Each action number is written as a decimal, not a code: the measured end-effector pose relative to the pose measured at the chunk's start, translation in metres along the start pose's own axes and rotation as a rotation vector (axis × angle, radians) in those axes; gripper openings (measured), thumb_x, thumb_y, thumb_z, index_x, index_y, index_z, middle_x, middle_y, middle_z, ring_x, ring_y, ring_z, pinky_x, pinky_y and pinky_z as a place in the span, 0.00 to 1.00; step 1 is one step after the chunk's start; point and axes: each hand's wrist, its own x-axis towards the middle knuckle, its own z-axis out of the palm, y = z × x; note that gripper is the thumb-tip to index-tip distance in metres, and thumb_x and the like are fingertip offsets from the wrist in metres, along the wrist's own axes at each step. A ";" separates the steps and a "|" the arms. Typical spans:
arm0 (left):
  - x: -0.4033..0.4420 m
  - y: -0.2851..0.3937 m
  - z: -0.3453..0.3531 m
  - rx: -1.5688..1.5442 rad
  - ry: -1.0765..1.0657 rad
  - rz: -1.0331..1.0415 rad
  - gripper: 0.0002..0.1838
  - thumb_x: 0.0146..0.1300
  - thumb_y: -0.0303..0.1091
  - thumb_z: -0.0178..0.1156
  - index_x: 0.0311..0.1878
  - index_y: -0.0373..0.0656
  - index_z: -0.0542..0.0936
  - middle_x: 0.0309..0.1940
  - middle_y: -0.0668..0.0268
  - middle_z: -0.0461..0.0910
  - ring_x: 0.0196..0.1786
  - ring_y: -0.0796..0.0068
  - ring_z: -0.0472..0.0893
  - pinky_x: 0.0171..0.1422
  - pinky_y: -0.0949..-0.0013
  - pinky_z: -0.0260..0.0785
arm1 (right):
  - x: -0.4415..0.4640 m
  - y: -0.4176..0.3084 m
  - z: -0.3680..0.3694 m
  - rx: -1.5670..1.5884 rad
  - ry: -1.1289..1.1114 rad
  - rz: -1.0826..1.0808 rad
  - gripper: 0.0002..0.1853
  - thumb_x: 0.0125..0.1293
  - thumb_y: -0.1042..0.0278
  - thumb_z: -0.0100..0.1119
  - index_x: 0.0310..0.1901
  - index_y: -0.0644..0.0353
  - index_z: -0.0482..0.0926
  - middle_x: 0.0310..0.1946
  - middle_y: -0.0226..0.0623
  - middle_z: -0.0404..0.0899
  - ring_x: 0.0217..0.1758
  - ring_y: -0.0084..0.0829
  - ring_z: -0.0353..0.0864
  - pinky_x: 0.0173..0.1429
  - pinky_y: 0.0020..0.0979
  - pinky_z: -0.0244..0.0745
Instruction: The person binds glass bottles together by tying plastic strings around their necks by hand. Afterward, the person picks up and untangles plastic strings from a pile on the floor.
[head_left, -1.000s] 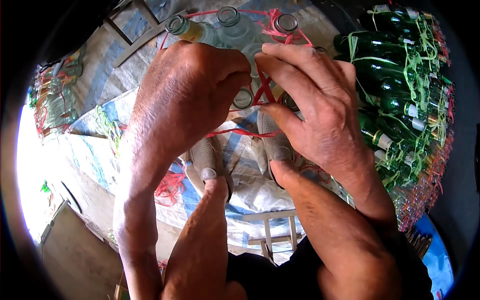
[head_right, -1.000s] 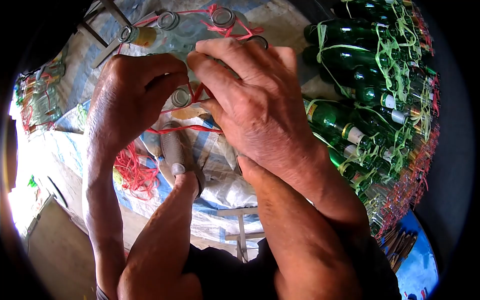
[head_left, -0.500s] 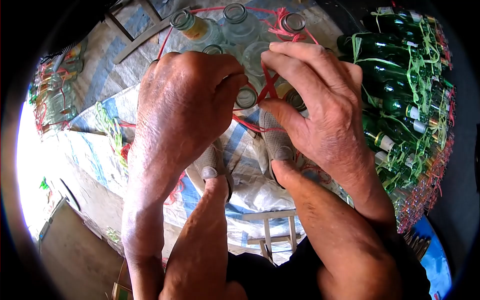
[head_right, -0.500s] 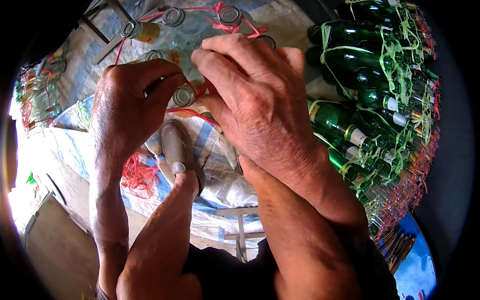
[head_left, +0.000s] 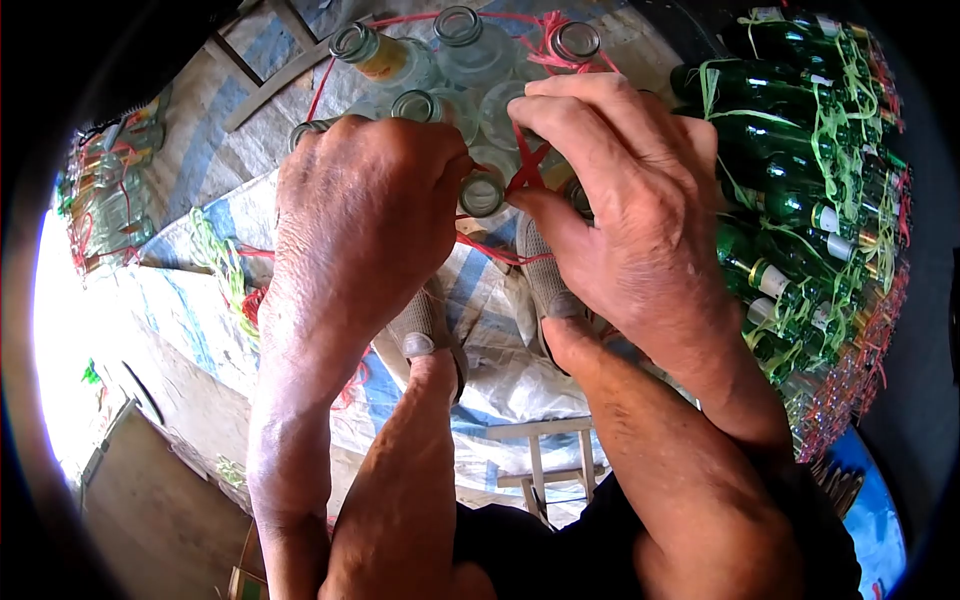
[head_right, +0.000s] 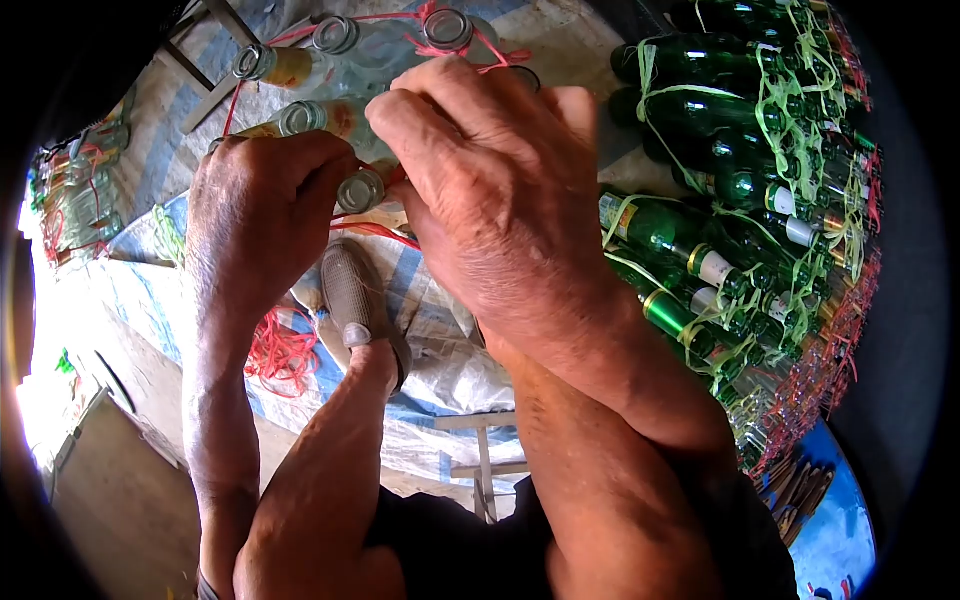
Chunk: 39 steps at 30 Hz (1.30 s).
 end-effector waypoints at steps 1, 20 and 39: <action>0.000 0.002 -0.002 0.026 -0.016 0.002 0.07 0.67 0.35 0.68 0.39 0.44 0.91 0.29 0.53 0.87 0.34 0.47 0.88 0.41 0.51 0.80 | -0.001 0.000 0.001 -0.005 0.003 0.000 0.32 0.47 0.73 0.83 0.58 0.48 0.85 0.58 0.24 0.86 0.61 0.30 0.85 0.60 0.38 0.65; -0.068 0.025 0.013 -0.409 0.244 -0.275 0.11 0.70 0.22 0.67 0.54 0.37 0.89 0.35 0.55 0.91 0.35 0.65 0.92 0.39 0.67 0.81 | 0.001 0.002 0.002 0.018 -0.002 -0.004 0.31 0.48 0.74 0.81 0.57 0.48 0.85 0.59 0.25 0.86 0.61 0.34 0.85 0.61 0.40 0.67; -0.082 0.012 0.055 -1.335 0.239 -0.806 0.07 0.72 0.28 0.73 0.47 0.35 0.93 0.25 0.81 0.80 0.27 0.92 0.67 0.30 0.78 0.54 | 0.007 -0.010 -0.007 -0.069 -0.075 -0.083 0.29 0.48 0.76 0.80 0.56 0.50 0.88 0.60 0.28 0.86 0.61 0.37 0.82 0.64 0.41 0.68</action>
